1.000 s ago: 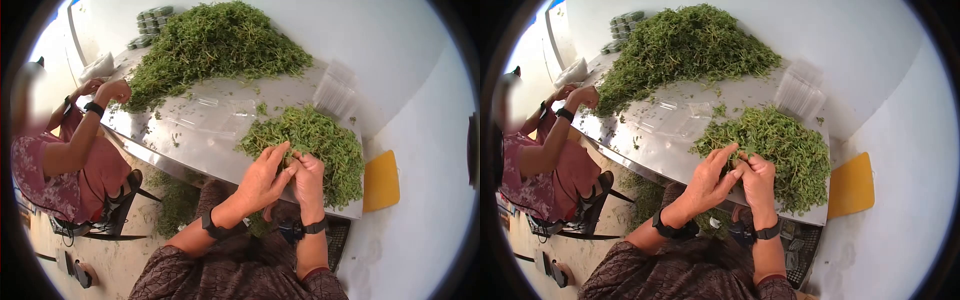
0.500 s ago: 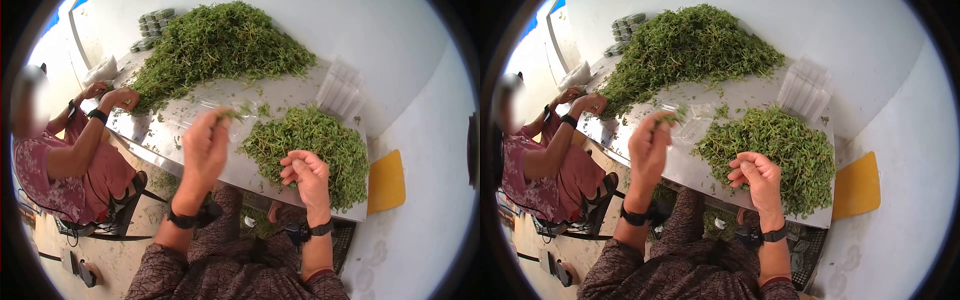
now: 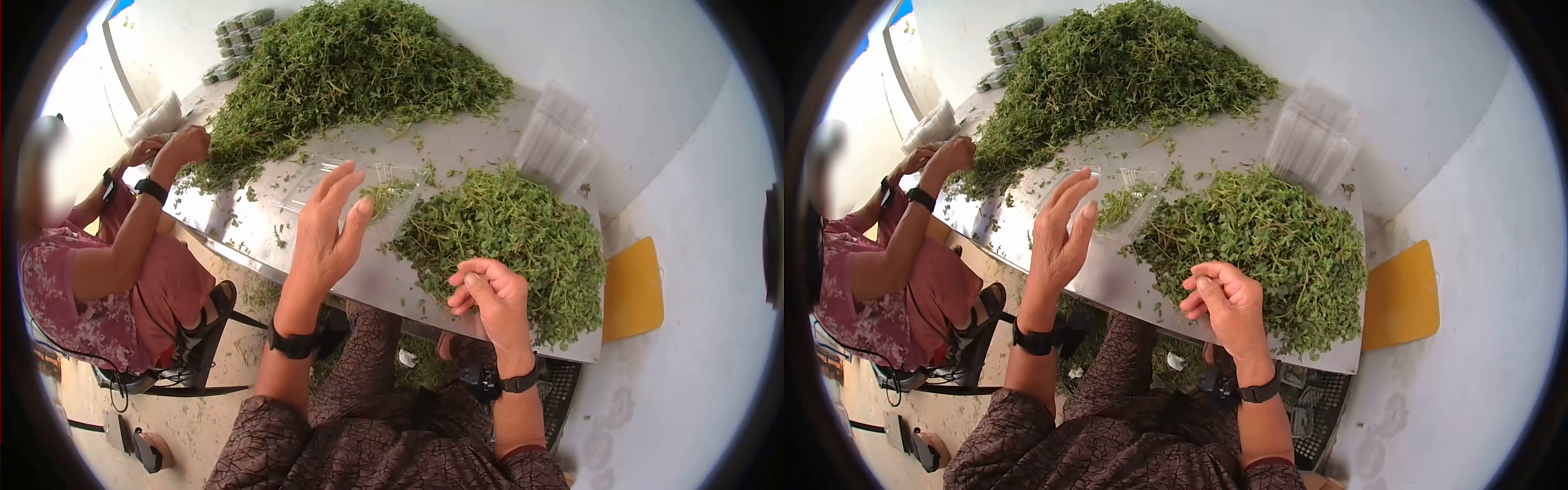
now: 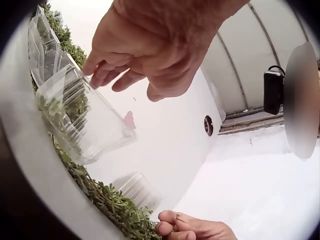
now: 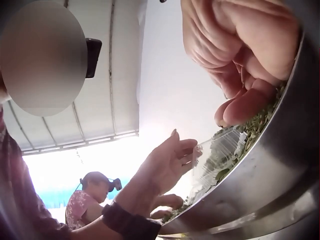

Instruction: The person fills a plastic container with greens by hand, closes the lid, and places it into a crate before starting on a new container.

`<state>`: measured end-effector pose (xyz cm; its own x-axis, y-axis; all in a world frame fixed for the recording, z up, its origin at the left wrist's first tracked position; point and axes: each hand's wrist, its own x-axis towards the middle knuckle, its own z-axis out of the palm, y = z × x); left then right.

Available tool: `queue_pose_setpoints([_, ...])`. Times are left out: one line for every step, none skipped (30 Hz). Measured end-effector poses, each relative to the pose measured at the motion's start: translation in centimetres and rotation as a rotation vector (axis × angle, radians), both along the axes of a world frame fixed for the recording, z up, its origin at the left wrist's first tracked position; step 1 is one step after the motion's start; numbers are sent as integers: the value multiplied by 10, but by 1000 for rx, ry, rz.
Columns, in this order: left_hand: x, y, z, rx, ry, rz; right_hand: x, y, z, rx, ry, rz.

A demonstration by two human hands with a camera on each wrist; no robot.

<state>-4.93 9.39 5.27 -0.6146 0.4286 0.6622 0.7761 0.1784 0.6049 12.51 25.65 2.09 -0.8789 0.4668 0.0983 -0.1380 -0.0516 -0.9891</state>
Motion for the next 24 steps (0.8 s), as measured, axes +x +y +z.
queue_pose_setpoints([1, -5, -2, -18, 37, -26, 0, -1, 0, 5, -12, -4])
queue_pose_setpoints([1, -10, -5, -19, 38, -22, 0, -1, 0, 4, -10, 1])
queue_pose_setpoints([0, -14, -12, -92, 138, -14, 0, -2, 0, 10, -10, -1])
queue_pose_setpoints([1, -17, -19, -165, 237, -5, 0, -2, 0, 17, -10, -1])
queue_pose_setpoints([2, -18, -24, -165, 238, -1, 0, -3, 0, 17, -9, 3])
queue_pose_setpoints([4, -19, -30, -208, 254, 24, 0, -3, 1, 21, -20, -2])
queue_pose_setpoints([4, -19, -35, -250, 270, 49, 0, -4, 1, 24, -31, -6])
queue_pose_setpoints([5, -17, -39, -224, 325, 67, 0, -4, 1, 27, -31, -3])
queue_pose_setpoints([5, -17, -42, -222, 324, 70, 0, -4, 1, 41, -32, -2])
queue_pose_setpoints([5, -17, -46, -248, 383, 76, 0, -4, 1, 56, -34, 0])
queue_pose_setpoints([4, -16, -47, -273, 442, 80, 0, -4, 0, 61, -35, 2])
queue_pose_setpoints([5, -16, -47, -270, 441, 81, 0, -4, -1, 68, -29, 2])
queue_pose_setpoints([5, -17, -47, -241, 443, 132, 0, -4, -1, 74, -24, 2])
queue_pose_setpoints([5, -17, -47, -214, 444, 183, 0, -5, -2, 76, -26, 1])
queue_pose_setpoints([6, -17, -47, -212, 442, 181, 0, -5, -2, 83, -18, 2])
queue_pose_setpoints([7, -17, -46, -221, 424, 179, 0, -5, -2, 88, -12, 1])
queue_pose_setpoints([9, -17, -46, -230, 403, 176, 0, -6, -3, 86, -18, -4])
queue_pose_setpoints([10, -16, -45, -230, 397, 169, 0, -6, -4, 98, -12, -1])
queue_pose_setpoints([10, -15, -43, -229, 422, 191, 0, -5, -4, 111, -5, 1])
queue_pose_setpoints([11, -14, -42, -225, 450, 216, 0, -6, -4, 93, -4, -6])
queue_pose_setpoints([11, -14, -42, -220, 447, 213, 0, -6, -4, 97, -7, -10])
queue_pose_setpoints([12, -14, -42, -216, 449, 227, 0, -6, -4, 92, 8, -37])
queue_pose_setpoints([12, -14, -42, -211, 448, 244, -1, -7, -3, 89, 22, -62])
queue_pose_setpoints([12, -14, -43, -206, 441, 246, -3, -8, 1, 95, 16, -60])
